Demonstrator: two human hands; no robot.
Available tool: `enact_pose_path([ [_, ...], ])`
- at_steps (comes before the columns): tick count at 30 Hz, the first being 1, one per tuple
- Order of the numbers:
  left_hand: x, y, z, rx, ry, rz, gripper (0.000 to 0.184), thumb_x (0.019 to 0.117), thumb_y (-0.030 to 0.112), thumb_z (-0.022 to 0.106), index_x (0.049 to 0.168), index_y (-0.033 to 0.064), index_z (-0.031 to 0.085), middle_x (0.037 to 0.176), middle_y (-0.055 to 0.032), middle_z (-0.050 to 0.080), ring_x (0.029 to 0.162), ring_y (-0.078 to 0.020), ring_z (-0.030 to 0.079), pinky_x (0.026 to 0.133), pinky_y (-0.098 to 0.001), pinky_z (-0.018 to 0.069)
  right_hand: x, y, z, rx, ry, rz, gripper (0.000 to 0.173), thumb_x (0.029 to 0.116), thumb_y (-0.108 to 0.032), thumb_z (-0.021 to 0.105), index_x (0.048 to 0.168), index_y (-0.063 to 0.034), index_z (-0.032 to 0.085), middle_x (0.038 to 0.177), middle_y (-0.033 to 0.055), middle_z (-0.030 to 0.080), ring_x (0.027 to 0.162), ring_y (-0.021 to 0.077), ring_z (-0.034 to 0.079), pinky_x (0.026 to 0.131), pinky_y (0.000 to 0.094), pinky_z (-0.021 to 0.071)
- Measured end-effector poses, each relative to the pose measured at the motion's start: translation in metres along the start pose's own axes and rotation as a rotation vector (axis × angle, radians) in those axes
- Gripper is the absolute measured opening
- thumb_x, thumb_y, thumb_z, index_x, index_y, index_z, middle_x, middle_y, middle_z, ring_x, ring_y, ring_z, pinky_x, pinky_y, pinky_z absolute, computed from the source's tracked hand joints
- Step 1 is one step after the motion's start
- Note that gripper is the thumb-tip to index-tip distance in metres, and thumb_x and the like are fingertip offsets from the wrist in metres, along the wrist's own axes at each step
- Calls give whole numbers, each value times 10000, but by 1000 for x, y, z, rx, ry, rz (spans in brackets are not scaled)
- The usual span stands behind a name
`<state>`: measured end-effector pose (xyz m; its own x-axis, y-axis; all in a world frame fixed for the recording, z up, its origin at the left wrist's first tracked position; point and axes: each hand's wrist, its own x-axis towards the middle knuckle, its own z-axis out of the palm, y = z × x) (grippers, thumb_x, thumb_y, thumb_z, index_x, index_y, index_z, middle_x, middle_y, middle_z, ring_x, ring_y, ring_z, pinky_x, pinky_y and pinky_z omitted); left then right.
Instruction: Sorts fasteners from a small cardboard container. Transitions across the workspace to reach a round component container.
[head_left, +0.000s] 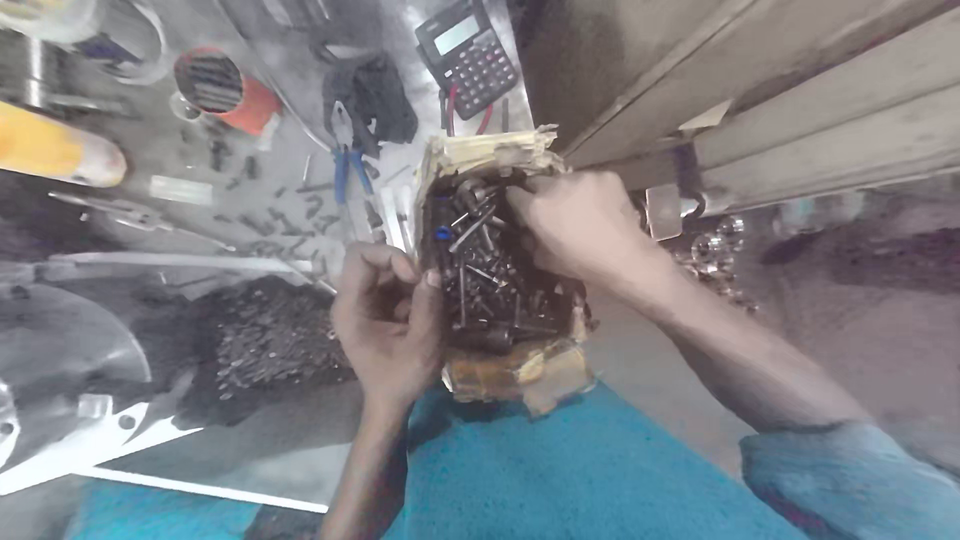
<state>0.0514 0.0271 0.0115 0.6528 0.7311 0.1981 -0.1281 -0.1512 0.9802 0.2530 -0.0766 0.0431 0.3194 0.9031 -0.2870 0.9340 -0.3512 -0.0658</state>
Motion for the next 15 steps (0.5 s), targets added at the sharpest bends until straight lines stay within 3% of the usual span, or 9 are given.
enact_pose_path([
  [1,0,0,0,-7,5,-2,209,916,15,622,1032,154,518,831,120,584,661,20,588,581,-153,542,0,5,-5,56,-31,-10,264,858,-274,742,1043,-95,682,896,160,679,778,409,682,559,602,494],
  [3,-1,-2,-1,-29,17,3,203,918,25,641,1022,157,527,848,110,558,668,16,559,581,-151,523,-4,13,-15,134,-159,-77,420,799,-446,830,1075,-162,689,984,93,685,911,348,673,688,595,524],
  [5,-1,-2,-1,-39,17,0,192,918,37,644,1013,158,530,865,102,547,672,17,543,576,-145,505,-11,8,-13,40,-254,-134,485,709,-344,887,1131,-181,713,1123,87,692,1123,368,617,838,603,521],
  [7,1,-2,1,-14,7,-10,195,914,41,635,1013,166,522,846,121,556,665,30,548,575,-141,507,-15,-1,-7,-62,-265,-129,479,653,-135,859,1113,-161,729,1156,104,682,1174,400,566,899,608,458],
  [9,0,-1,1,-11,5,-26,200,912,44,638,1018,164,520,825,129,564,647,34,551,559,-137,506,-14,-5,-5,-87,-216,-90,410,670,-119,817,1069,-157,725,1127,112,689,1137,397,600,847,595,488],
  [11,-1,0,0,-27,7,-28,202,912,31,630,1025,157,521,819,121,564,629,27,544,544,-138,499,-8,-3,3,-6,-27,-42,205,782,-157,741,972,-89,703,997,155,693,917,404,682,629,584,520],
  [12,-1,0,0,-29,9,-27,203,912,28,631,1024,157,521,816,119,565,622,26,541,536,-138,495,-5,-1,8,34,48,-12,187,849,-203,711,981,-71,696,987,163,683,840,395,691,580,573,512],
  [15,1,0,1,-21,16,-25,196,913,47,638,1016,166,523,798,128,555,607,31,525,530,-133,481,-5,9,1,183,52,-26,323,922,-416,701,960,-96,711,960,121,676,834,335,686,644,559,535],
])
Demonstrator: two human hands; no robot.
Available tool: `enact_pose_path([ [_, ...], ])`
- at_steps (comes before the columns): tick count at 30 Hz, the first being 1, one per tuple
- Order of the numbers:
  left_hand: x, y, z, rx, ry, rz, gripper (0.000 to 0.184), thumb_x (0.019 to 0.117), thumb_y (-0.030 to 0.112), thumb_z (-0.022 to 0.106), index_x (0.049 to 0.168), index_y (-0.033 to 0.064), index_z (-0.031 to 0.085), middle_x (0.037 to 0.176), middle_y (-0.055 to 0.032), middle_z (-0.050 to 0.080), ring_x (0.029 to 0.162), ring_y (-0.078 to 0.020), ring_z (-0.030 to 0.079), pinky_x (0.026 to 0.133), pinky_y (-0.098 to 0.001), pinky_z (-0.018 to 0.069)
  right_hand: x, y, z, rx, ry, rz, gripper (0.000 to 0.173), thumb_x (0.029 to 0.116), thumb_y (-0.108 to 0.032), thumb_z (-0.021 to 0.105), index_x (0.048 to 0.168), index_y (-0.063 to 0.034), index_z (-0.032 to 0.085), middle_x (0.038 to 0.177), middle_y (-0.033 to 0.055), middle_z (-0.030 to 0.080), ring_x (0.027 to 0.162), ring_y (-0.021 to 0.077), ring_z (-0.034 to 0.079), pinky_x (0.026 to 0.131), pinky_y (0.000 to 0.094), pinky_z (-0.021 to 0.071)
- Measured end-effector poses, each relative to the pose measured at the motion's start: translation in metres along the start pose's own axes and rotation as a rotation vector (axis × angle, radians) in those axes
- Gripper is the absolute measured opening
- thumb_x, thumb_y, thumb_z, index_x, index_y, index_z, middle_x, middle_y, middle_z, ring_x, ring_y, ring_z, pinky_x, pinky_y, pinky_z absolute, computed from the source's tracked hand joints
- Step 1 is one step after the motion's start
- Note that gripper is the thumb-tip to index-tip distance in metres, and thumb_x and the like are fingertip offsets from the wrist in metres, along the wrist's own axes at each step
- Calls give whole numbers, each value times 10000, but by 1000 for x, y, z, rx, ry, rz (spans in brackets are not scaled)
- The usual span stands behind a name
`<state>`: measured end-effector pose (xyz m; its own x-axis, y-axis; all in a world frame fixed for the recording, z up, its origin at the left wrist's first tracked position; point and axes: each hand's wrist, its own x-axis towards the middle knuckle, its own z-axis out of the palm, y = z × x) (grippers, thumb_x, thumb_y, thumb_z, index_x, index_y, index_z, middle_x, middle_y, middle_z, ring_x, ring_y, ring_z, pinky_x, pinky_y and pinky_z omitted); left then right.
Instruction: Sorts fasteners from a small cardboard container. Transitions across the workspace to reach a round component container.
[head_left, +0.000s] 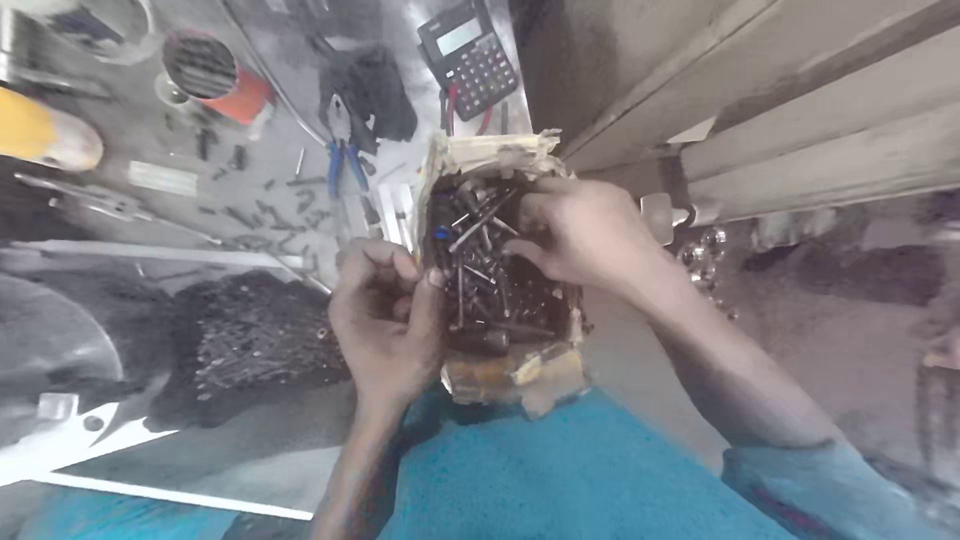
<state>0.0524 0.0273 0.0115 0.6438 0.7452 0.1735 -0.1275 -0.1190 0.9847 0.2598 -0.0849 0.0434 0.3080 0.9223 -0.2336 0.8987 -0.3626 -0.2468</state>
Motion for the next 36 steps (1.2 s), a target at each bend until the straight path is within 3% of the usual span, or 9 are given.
enact_pose_path([
  [4,0,0,-1,7,-9,5,199,911,52,647,1011,167,521,822,129,560,636,35,547,550,-131,502,-14,-4,-11,-98,-248,-110,484,729,-397,855,1141,-179,723,1131,98,698,1156,372,605,902,608,491],
  [6,0,-1,0,24,-4,16,192,903,42,640,1006,162,531,861,121,556,664,36,550,569,-130,506,-18,-14,-3,-206,-282,-101,604,631,-296,906,1193,-182,717,1192,112,672,1205,409,549,921,631,438],
  [12,0,-1,-2,35,-18,50,185,921,41,628,1022,165,535,877,136,567,700,51,560,595,-117,504,0,-14,7,-180,-96,71,234,825,-160,749,1039,-80,701,1007,174,694,910,431,688,599,608,516],
  [18,0,-1,-2,5,-17,57,188,932,37,620,1040,162,532,858,134,564,680,47,546,576,-117,486,-6,4,1,149,61,-15,347,922,-403,728,967,-59,721,971,132,697,862,311,698,733,535,567],
  [22,1,0,-1,2,-18,41,197,923,34,629,1029,160,521,839,125,571,655,35,560,560,-131,508,-12,2,-1,-5,-187,-117,419,756,-268,859,1127,-133,719,1117,112,689,1125,368,609,895,560,524],
  [25,1,0,1,7,-26,43,191,925,39,626,1023,161,516,839,123,565,653,33,559,564,-136,513,-11,-6,8,-103,-201,-83,519,638,-104,847,1141,-141,725,1125,117,679,1159,405,581,803,573,529],
  [29,0,0,1,11,-32,53,170,935,49,608,1013,167,513,794,136,546,628,35,544,559,-140,510,-9,-7,7,-42,-150,-15,409,695,-145,822,1089,-97,721,1132,134,679,1127,387,616,792,580,546],
  [32,-2,0,1,47,-15,43,140,949,67,598,1018,154,512,753,126,536,581,26,524,525,-146,493,-15,2,14,128,74,-29,174,871,-129,728,1025,-51,702,995,140,701,956,338,695,791,539,568],
  [36,-8,1,2,53,69,-15,138,971,125,648,1020,159,523,736,106,533,545,9,500,491,-156,473,-25,3,13,234,245,-96,193,921,-232,709,1058,-100,736,999,99,715,950,275,694,837,479,567],
])
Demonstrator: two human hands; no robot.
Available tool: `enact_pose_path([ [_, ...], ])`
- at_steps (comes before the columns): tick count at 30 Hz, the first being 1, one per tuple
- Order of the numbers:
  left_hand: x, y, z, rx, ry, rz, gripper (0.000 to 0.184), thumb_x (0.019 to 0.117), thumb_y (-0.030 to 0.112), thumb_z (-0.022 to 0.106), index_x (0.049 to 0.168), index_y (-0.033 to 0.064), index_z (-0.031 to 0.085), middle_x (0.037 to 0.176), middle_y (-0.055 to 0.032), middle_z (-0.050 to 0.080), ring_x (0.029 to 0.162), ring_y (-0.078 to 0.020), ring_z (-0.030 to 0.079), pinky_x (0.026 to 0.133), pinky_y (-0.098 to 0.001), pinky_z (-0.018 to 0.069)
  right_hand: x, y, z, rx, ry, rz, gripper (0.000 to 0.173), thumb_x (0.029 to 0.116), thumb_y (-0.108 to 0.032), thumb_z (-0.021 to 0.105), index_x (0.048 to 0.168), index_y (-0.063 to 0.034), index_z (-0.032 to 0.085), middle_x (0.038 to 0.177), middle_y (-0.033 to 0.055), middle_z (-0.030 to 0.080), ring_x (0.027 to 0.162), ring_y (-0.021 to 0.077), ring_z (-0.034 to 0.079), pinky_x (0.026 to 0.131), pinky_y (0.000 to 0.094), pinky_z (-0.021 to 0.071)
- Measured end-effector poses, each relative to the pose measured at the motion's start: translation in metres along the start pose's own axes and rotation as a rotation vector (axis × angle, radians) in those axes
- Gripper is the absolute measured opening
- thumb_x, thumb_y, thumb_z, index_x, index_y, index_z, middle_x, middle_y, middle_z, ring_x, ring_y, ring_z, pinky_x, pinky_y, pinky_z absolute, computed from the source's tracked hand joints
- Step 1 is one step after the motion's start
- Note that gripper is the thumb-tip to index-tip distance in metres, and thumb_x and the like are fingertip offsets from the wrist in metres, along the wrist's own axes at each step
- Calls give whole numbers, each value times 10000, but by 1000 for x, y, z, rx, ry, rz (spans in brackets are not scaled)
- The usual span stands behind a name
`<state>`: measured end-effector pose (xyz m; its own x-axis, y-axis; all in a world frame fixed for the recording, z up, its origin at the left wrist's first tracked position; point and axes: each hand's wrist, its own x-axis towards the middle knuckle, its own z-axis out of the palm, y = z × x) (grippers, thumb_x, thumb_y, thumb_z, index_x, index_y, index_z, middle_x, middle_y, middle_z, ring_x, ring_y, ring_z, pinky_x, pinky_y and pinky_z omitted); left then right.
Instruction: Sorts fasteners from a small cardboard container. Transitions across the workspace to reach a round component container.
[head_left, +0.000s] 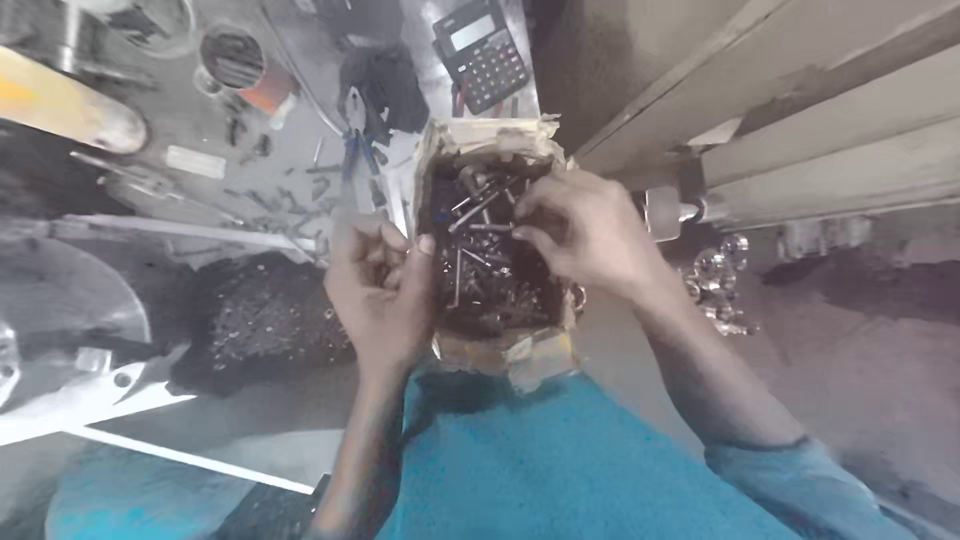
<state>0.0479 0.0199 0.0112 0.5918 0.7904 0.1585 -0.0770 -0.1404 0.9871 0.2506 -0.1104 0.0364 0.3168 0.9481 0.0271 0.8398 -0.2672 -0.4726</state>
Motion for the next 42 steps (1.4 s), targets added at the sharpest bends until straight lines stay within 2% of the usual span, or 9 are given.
enact_pose_path([
  [3,-17,-1,-3,-343,49,-221,99,1048,220,513,988,207,591,728,119,547,557,22,494,518,-136,452,-18,-1,-20,104,155,8,226,916,-220,721,1098,-86,733,988,86,722,916,211,674,843,414,541],
  [5,-33,5,-5,-668,168,-376,447,1077,287,268,968,153,681,755,50,640,569,-25,564,508,-170,490,-34,1,-28,275,243,-24,249,919,-184,737,1129,-52,723,1022,68,724,896,108,675,810,288,572],
  [10,-77,7,-20,-907,162,-460,846,1014,609,46,1412,88,582,1209,-106,685,1048,-204,667,925,-386,548,-66,11,-23,711,392,-99,259,951,-213,724,1197,-138,687,1104,-102,715,919,19,686,815,221,600],
  [14,-105,15,-35,-824,250,-464,553,1046,464,252,1159,178,711,833,25,616,710,-109,565,666,-282,496,-72,45,-10,759,518,-28,264,957,-143,689,1216,-101,653,1084,-77,703,927,56,684,819,272,597],
  [18,-169,4,-97,-204,806,-450,339,1071,183,371,903,133,660,581,82,499,472,-23,461,467,-193,432,-86,88,0,796,531,-12,250,982,-135,652,1199,-11,629,989,-34,693,805,61,663,721,258,589],
  [20,-216,-22,-154,536,1086,-480,216,1027,117,493,992,42,692,724,-2,616,581,-75,556,564,-258,501,-96,96,2,788,554,-2,231,968,-88,643,1167,28,623,974,-12,696,805,72,672,731,265,597],
  [22,-261,-46,-202,934,1153,-852,376,1026,324,541,1162,13,702,1012,-180,726,913,-300,704,850,-517,553,-101,78,-6,757,557,39,186,960,-52,615,1126,33,612,932,-55,684,778,27,658,715,225,585],
  [26,-303,-112,-241,873,823,-1431,705,1019,628,441,1306,20,652,1292,-257,650,1242,-422,607,1039,-631,456,-102,51,-16,753,569,105,141,951,3,552,1081,15,604,876,-100,665,720,-17,640,665,180,571],
  [42,-232,-166,-235,597,527,-1227,446,957,449,679,1170,59,722,1093,-179,719,969,-322,692,877,-559,536,-79,-5,-5,691,668,-162,155,944,-72,677,1098,-81,675,968,-99,721,785,22,683,683,216,601],
])
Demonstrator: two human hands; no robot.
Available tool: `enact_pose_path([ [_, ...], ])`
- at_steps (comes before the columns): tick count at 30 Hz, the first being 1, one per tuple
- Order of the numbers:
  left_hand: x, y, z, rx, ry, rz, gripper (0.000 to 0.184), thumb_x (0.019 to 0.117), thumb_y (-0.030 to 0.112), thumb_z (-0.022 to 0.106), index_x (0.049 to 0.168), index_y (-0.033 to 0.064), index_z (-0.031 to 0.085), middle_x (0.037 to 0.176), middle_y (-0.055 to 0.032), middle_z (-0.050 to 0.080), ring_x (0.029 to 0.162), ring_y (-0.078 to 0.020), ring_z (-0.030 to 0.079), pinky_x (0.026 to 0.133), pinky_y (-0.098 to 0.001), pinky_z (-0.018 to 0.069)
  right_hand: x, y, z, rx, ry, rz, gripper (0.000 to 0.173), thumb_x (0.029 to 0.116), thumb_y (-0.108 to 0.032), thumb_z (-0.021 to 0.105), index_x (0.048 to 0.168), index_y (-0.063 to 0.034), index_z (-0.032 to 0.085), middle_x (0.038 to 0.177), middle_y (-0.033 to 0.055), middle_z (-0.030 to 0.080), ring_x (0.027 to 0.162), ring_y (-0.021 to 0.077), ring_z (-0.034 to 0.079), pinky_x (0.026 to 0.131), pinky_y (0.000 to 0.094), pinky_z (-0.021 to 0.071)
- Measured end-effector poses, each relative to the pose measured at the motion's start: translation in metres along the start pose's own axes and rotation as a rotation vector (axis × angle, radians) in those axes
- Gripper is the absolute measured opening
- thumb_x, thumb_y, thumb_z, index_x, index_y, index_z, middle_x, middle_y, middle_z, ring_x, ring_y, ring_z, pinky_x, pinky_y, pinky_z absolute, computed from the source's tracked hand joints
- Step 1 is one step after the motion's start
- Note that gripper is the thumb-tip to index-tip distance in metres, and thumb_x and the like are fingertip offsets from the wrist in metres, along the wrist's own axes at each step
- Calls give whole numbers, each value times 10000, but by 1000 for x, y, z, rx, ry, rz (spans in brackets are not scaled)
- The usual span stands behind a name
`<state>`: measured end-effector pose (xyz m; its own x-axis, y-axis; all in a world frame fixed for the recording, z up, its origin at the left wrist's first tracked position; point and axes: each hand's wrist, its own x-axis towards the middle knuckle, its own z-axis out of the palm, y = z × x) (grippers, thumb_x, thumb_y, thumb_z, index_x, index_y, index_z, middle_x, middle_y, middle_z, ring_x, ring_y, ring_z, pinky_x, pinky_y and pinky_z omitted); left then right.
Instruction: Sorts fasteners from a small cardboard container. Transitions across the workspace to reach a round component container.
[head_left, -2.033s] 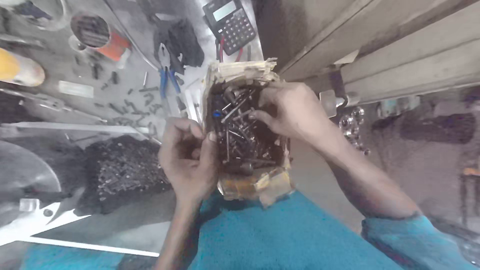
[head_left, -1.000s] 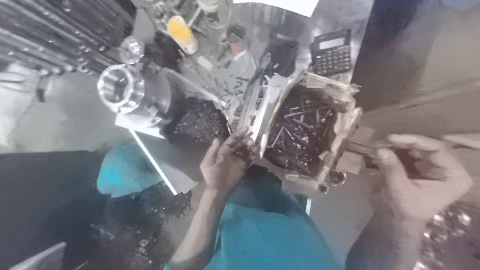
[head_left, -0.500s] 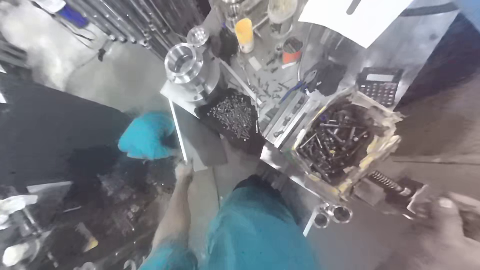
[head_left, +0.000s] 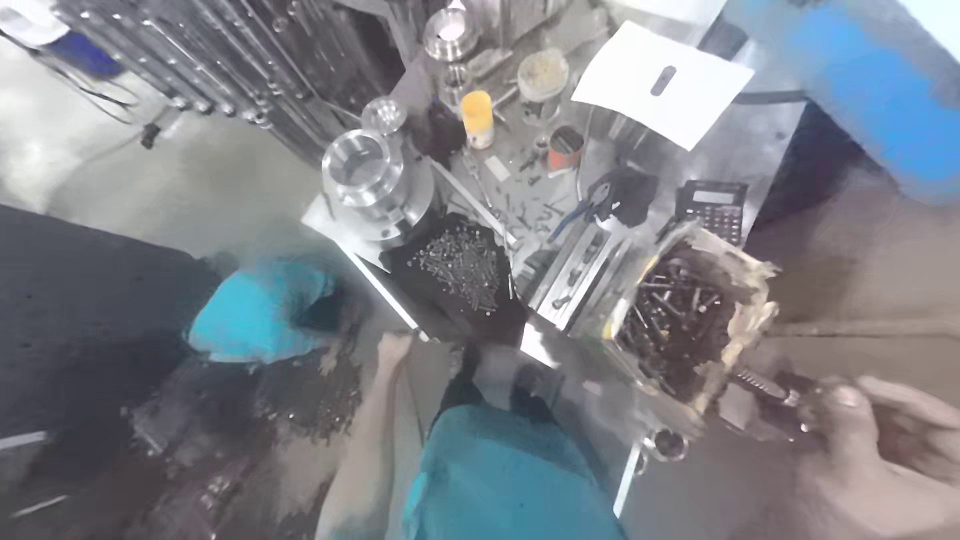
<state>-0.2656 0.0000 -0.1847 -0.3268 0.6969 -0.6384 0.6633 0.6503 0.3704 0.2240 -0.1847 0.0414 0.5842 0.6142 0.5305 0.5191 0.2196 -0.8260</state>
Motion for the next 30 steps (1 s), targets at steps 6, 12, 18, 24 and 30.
enact_pose_path([
  [6,41,30,2,-222,-144,177,445,983,309,678,1368,92,628,1213,-143,702,899,-235,684,799,-455,564,-2,-41,55,10,31,-116,115,947,-85,689,1061,-89,704,994,-46,719,859,73,685,768,250,595],
  [12,85,54,-10,-592,-288,107,302,1049,126,532,1311,-20,499,794,-78,581,523,-107,487,471,-281,447,-20,-95,154,-122,39,-143,123,969,-137,680,1076,-179,722,1020,-114,708,904,26,678,805,203,584],
  [18,123,32,-22,-510,-491,76,250,1005,142,611,1194,-21,619,826,-100,626,588,-144,543,532,-321,492,-18,-120,267,-232,-134,-165,166,986,-173,661,1139,-213,712,1083,-171,707,947,-34,670,813,141,563],
  [24,148,47,-51,-315,-661,139,374,993,164,621,1332,16,568,999,-128,645,764,-172,574,697,-372,511,-12,-108,363,-273,-498,-36,192,1007,-253,648,1099,-104,728,992,-4,732,835,4,666,737,179,571],
  [30,145,57,-66,-313,-732,85,505,985,149,642,1441,9,479,1230,-217,636,1029,-284,647,886,-474,546,-5,-85,437,-225,-855,-45,226,1017,-237,617,1089,-64,744,1022,56,745,907,39,686,816,202,578],
])
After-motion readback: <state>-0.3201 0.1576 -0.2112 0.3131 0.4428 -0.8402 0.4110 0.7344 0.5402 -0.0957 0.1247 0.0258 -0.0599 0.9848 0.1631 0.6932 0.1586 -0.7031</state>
